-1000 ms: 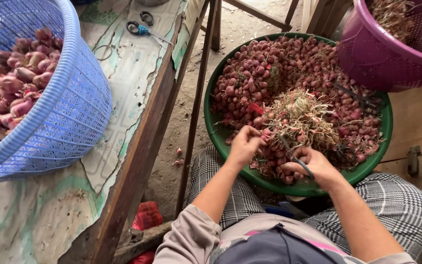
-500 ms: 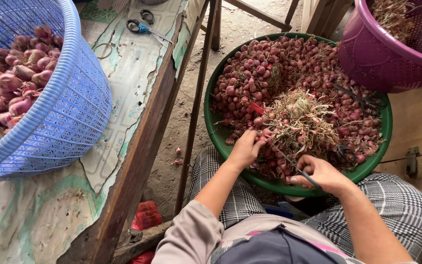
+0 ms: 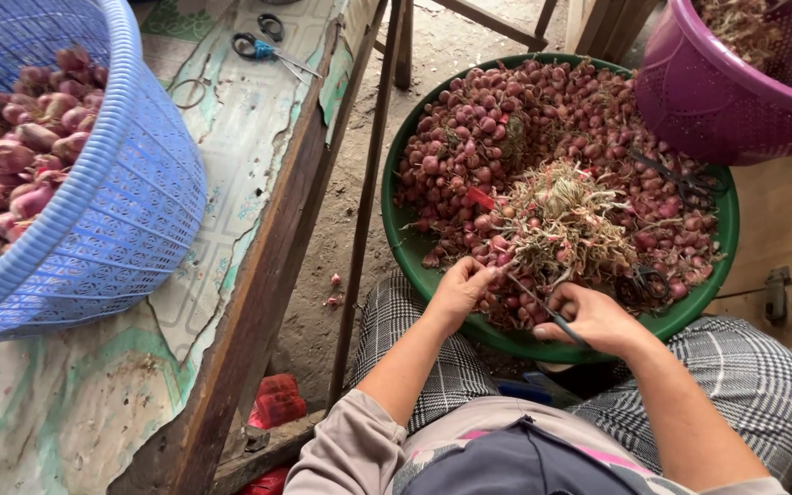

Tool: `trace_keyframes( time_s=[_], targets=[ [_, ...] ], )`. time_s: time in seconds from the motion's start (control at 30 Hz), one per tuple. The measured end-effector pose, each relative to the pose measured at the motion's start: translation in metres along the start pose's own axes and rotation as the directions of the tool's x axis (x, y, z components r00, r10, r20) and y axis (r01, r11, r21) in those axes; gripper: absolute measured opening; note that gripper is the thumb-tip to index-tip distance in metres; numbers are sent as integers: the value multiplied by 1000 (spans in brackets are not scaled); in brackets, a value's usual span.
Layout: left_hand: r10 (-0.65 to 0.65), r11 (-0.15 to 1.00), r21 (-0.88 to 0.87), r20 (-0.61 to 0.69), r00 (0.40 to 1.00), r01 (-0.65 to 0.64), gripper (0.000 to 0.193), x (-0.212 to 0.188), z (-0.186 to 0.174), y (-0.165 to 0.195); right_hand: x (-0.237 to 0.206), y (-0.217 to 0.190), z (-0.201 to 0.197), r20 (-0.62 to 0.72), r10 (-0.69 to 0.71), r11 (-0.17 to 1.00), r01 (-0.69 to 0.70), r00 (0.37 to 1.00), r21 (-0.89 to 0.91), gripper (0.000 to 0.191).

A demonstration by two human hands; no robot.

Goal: The person sits on the floor with a large green basin of untrimmed shallots on their lap. They pick up shallots one at a time, cut off the roots and dried tops with scissors, place the trimmed shallots into a blue basket beside them, and drop the trimmed-off waste into a purple basket.

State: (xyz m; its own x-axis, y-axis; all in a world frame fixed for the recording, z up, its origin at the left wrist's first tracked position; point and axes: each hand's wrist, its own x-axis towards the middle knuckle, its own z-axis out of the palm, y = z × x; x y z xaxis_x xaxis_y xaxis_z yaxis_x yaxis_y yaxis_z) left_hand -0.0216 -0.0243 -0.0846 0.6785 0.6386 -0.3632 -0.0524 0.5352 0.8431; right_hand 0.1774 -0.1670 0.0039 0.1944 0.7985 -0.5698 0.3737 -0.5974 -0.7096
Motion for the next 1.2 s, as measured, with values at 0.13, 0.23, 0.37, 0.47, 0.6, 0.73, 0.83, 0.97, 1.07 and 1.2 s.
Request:
trace_keyframes(
  time_s=[0.13,0.23,0.37,0.47,0.6,0.73,0.83,0.97,1.07,1.2],
  targets=[
    [-12,990,-137,49,999,19,23,-3,5,-11,15,2,20,-25,-44,968,48,999,248,47],
    [-43,996,-80,-13,999,42,24,-5,7,-10,20,5,26,-15,-35,954,38,999,298,46],
    [-114,984,-142,-52,992,106,20,-8,10,0,16,7,20,-61,11,956,7,998,292,48],
    [-110,983,-157,-118,987,91,19,1,9,14,12,5,15,-123,18,962,17,992,274,51],
    [389,851,438,-160,907,-288,26,22,7,36,12,2,13,-127,10,953,29,992,301,53],
    [666,318,825,156,729,-467,28,30,9,51,13,8,9,-111,-13,943,49,994,328,53],
    [503,509,786,61,862,-352,26,23,10,59,12,17,4,-89,-29,964,51,996,261,55],
    [429,682,666,-29,903,-302,24,4,6,60,12,22,3,-11,29,979,-26,1000,202,57],
    [396,698,666,-53,916,-263,24,-10,11,50,18,14,12,-29,32,983,-26,999,184,53],
    [436,720,630,-82,896,-292,22,-15,21,32,20,-1,23,-78,8,970,11,997,241,49]
  ],
)
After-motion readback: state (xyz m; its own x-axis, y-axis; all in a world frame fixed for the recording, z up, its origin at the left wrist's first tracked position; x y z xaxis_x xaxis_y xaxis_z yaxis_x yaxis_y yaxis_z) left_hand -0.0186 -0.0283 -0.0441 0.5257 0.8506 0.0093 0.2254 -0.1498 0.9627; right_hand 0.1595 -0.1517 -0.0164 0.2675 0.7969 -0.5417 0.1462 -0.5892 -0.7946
